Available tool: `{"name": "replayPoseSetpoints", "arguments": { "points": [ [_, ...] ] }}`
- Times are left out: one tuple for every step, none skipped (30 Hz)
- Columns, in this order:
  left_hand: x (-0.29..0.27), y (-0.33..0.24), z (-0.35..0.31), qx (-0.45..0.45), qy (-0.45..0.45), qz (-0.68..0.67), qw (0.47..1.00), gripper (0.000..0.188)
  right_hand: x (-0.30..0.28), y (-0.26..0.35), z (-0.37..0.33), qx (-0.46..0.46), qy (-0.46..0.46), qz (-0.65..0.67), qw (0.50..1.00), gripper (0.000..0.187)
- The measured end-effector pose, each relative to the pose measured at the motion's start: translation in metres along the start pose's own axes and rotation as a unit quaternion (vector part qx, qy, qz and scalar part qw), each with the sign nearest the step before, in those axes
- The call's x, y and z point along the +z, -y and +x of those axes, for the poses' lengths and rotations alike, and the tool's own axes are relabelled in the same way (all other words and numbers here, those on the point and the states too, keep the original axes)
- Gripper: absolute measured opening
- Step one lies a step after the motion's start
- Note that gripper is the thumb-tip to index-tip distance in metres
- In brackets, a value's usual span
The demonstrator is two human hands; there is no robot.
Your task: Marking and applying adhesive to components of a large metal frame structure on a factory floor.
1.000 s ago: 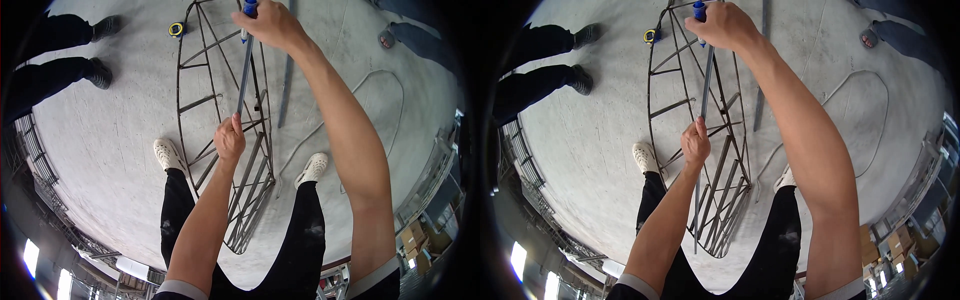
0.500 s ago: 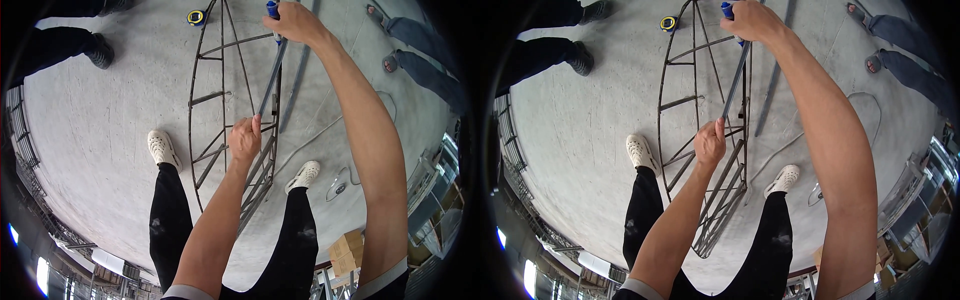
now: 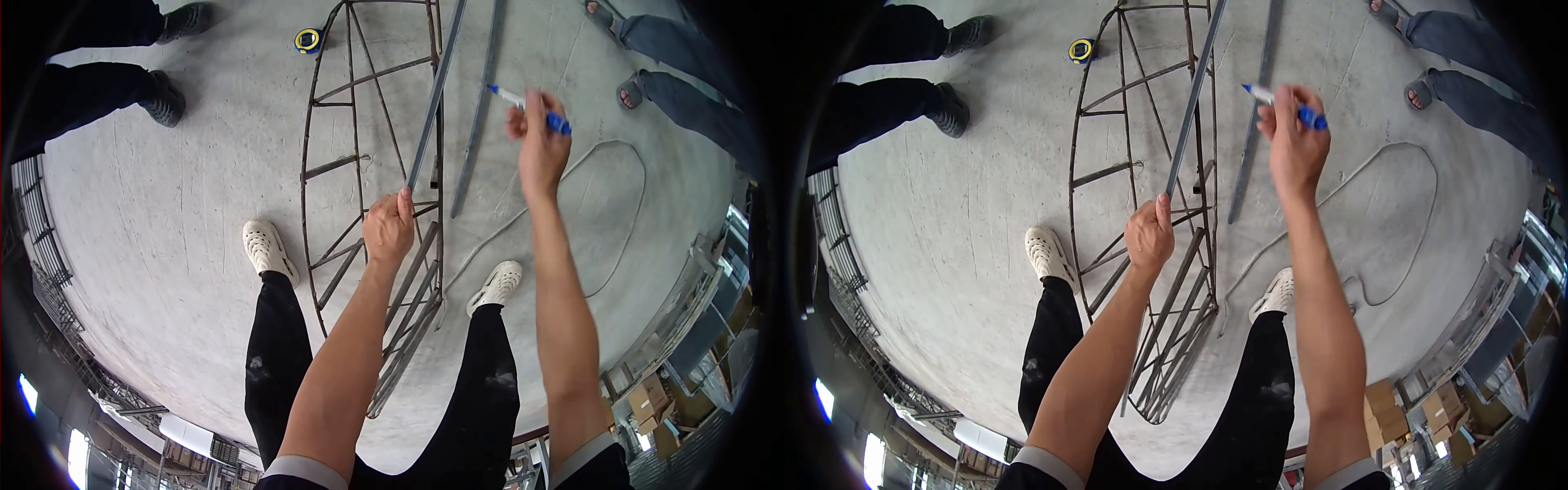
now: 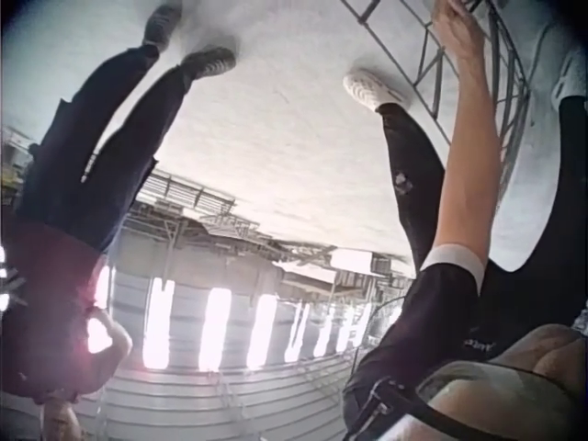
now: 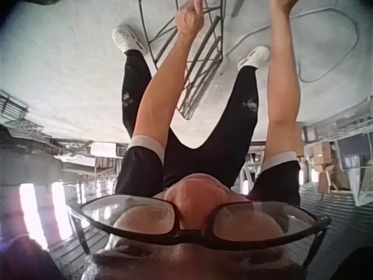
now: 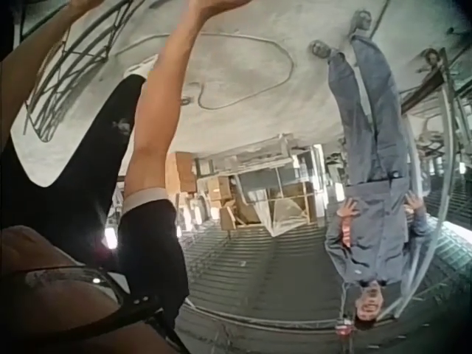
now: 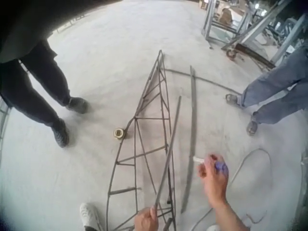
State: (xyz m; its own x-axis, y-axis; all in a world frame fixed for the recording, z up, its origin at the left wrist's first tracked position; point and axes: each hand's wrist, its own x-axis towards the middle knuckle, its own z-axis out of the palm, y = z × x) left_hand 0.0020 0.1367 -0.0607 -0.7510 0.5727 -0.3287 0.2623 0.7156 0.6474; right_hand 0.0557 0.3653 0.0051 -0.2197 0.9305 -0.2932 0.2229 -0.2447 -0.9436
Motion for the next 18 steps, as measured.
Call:
{"name": "replayPoseSetpoints", "arguments": {
  "points": [
    [0.000, 0.002, -0.002, -0.004, 0.004, -0.005, 1.000, 0.048, -0.013, -0.019, -0.032, 0.005, -0.024, -0.007, 1.000, 0.030],
    [0.000, 0.003, -0.005, -0.010, 0.010, -0.011, 1.000, 0.048, -0.025, -0.038, -0.063, 0.013, -0.048, -0.017, 0.999, 0.030],
    [0.002, 0.002, -0.008, -0.001, -0.003, -0.008, 1.000, 0.048, -0.038, -0.054, -0.095, 0.013, -0.058, -0.039, 0.997, 0.028],
    [0.008, 0.003, -0.004, 0.007, -0.015, -0.004, 1.000, 0.049, -0.049, -0.071, -0.122, 0.016, -0.067, -0.061, 0.996, 0.026],
    [0.010, 0.005, -0.002, 0.010, -0.018, 0.003, 1.000, 0.049, -0.055, -0.079, -0.149, 0.039, -0.071, -0.065, 0.995, 0.026],
    [0.011, 0.005, -0.003, 0.010, -0.016, 0.011, 1.000, 0.050, -0.061, -0.083, -0.182, 0.062, -0.033, -0.101, 0.992, 0.025],
    [0.011, 0.003, 0.001, 0.028, -0.030, 0.008, 0.999, 0.051, -0.066, -0.085, -0.213, 0.083, 0.007, -0.133, 0.988, 0.024],
    [0.012, 0.003, 0.004, 0.048, -0.046, 0.002, 0.998, 0.052, -0.071, -0.089, -0.241, 0.107, 0.004, -0.136, 0.985, 0.024],
    [0.009, 0.004, -0.002, 0.019, -0.028, -0.003, 0.999, 0.054, -0.075, -0.090, -0.269, 0.150, 0.057, -0.130, 0.978, 0.024],
    [0.009, 0.006, -0.001, -0.001, -0.019, -0.010, 1.000, 0.056, -0.075, -0.095, -0.284, 0.181, 0.109, -0.118, 0.970, 0.024],
    [0.009, 0.009, -0.003, -0.002, -0.010, -0.006, 1.000, 0.056, -0.075, -0.097, -0.294, 0.190, 0.104, -0.117, 0.969, 0.024],
    [0.008, 0.011, -0.005, -0.005, -0.008, 0.001, 1.000, 0.057, -0.075, -0.100, -0.301, 0.178, 0.121, -0.127, 0.968, 0.023],
    [0.007, 0.012, -0.004, -0.004, -0.011, 0.005, 1.000, 0.058, -0.074, -0.103, -0.302, 0.162, 0.139, -0.135, 0.968, 0.022],
    [0.007, 0.012, -0.002, -0.003, -0.013, 0.008, 1.000, 0.059, -0.074, -0.106, -0.302, 0.145, 0.155, -0.146, 0.966, 0.021],
    [0.008, 0.011, 0.002, -0.001, -0.007, 0.003, 1.000, 0.059, -0.077, -0.108, -0.295, 0.146, 0.149, -0.149, 0.967, 0.021],
    [0.010, 0.010, 0.005, 0.004, -0.004, 0.011, 1.000, 0.060, -0.084, -0.109, -0.282, 0.102, 0.151, -0.181, 0.967, 0.020],
    [0.009, 0.009, 0.002, 0.006, 0.003, 0.021, 1.000, 0.061, -0.094, -0.104, -0.274, 0.065, 0.152, -0.212, 0.963, 0.019],
    [0.007, 0.009, 0.000, 0.011, 0.012, 0.027, 1.000, 0.061, -0.105, -0.097, -0.263, 0.047, 0.133, -0.229, 0.963, 0.020]
  ]
}}
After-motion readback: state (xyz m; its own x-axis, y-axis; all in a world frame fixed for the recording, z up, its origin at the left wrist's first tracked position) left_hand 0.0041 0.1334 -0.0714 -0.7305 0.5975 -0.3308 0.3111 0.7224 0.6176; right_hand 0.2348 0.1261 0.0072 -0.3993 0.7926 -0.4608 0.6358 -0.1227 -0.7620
